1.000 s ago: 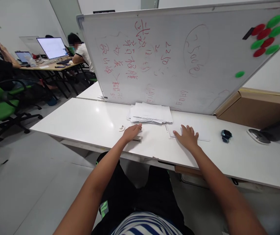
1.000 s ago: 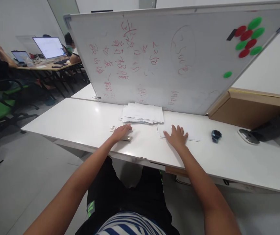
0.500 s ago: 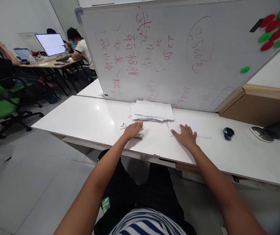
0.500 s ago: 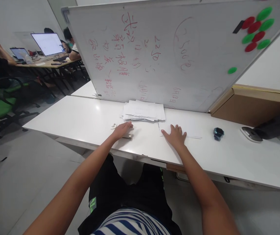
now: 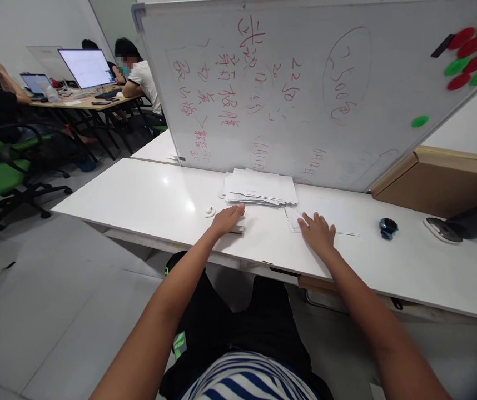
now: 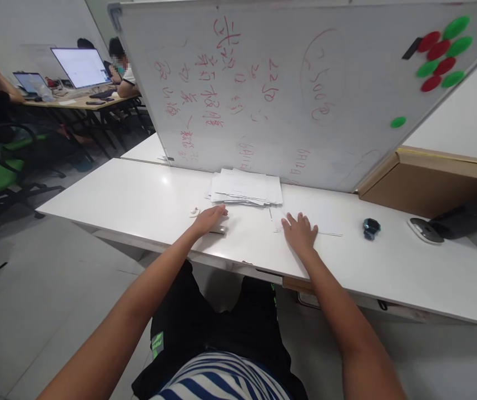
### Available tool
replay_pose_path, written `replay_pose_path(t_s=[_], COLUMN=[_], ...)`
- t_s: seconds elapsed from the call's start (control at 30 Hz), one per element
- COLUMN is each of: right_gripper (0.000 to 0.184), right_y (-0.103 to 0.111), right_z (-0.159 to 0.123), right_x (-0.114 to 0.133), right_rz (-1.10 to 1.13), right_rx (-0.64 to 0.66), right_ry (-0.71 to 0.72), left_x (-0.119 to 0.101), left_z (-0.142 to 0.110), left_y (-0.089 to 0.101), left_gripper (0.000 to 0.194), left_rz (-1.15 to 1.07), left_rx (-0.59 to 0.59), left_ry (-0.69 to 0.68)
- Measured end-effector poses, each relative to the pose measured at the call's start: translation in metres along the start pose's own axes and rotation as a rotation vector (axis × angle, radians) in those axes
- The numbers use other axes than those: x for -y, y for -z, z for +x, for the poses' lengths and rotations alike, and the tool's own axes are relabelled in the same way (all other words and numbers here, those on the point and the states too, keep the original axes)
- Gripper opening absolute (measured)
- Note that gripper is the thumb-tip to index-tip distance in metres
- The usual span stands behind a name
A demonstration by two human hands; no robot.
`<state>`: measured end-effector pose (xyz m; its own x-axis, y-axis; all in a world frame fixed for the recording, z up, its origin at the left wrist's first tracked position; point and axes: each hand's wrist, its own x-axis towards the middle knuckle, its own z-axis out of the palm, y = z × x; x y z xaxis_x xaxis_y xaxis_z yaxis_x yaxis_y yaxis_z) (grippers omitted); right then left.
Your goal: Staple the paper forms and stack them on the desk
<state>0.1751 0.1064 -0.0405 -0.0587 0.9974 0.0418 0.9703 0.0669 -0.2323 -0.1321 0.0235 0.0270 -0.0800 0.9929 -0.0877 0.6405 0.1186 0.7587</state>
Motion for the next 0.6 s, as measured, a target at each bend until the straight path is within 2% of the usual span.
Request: replay_pose_path(t_s=[0.13, 0.27, 0.47, 0.6], right_gripper=[0.055, 0.053, 0.05, 0.045], right_y=[0.006, 0.023, 0.053, 0.055], right_z=[-0.003, -0.016, -0.065, -0.102], right_x=[-0.003, -0.006, -0.007, 0.0], right_rz=[0.043, 0.062, 0.113, 0.351], right_rx=[0.017, 0.054, 0.021, -0.14], right_ry=[0.003, -0.016, 0.057, 0.143], left_x=[0.001, 0.001, 0.003, 0.007], left_z=[0.001, 0.001, 0.002, 0.005], left_y=[0.0, 0.0, 0.0, -0.002], left_gripper=[0.072, 0.072, 0.072, 0.069], left_rz=[0.004, 0.007, -0.016, -0.035], left_rx=[-0.004, 0.002, -0.002, -0.01], left_ry=[-0.009, -0.015, -0.015, -0.042])
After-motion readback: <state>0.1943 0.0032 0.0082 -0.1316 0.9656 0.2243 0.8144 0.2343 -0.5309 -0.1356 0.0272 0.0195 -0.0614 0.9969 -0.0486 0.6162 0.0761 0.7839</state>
